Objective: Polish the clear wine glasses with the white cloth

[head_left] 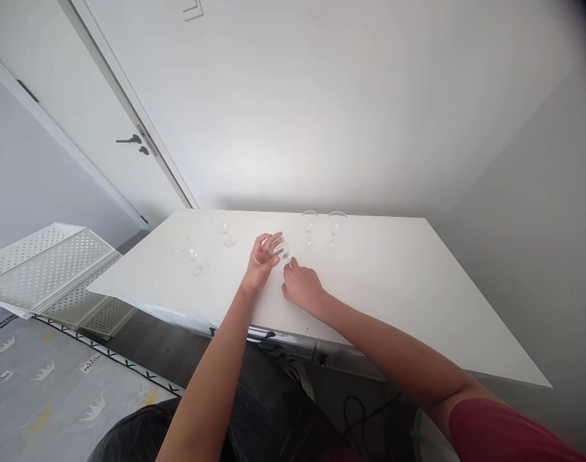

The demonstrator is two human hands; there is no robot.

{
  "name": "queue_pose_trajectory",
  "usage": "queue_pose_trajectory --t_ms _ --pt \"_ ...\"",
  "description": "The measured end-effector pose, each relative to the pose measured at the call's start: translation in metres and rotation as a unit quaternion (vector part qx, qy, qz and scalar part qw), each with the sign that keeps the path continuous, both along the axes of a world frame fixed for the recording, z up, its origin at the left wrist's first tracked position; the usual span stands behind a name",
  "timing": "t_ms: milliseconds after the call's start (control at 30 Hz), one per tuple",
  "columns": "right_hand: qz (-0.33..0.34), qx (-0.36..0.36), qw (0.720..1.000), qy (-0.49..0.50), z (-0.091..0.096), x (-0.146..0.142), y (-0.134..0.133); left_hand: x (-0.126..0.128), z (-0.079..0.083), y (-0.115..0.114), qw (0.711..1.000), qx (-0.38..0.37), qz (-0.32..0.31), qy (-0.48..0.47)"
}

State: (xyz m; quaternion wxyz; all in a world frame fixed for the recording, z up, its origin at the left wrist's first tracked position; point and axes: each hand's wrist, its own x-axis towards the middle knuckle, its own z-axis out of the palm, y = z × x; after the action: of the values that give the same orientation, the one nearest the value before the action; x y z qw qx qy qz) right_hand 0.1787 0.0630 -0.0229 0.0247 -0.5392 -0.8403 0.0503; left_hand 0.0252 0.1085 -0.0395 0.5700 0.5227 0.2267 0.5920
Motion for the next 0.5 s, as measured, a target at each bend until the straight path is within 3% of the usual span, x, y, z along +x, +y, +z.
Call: queue_pose_trajectory --t_ms 300,500 --pt "-0.019 -0.01 1.0 0.009 -0.0016 0.0017 0.0009 -0.0018 -0.0012 0.0006 1.0 -0.011 0.007 0.011" --pt "-0.067 -0.067 0.994 -0.047 -0.0038 0.0076 0.0072 -0.003 0.0001 -0.0015 0.999 -0.045 0.024 0.019"
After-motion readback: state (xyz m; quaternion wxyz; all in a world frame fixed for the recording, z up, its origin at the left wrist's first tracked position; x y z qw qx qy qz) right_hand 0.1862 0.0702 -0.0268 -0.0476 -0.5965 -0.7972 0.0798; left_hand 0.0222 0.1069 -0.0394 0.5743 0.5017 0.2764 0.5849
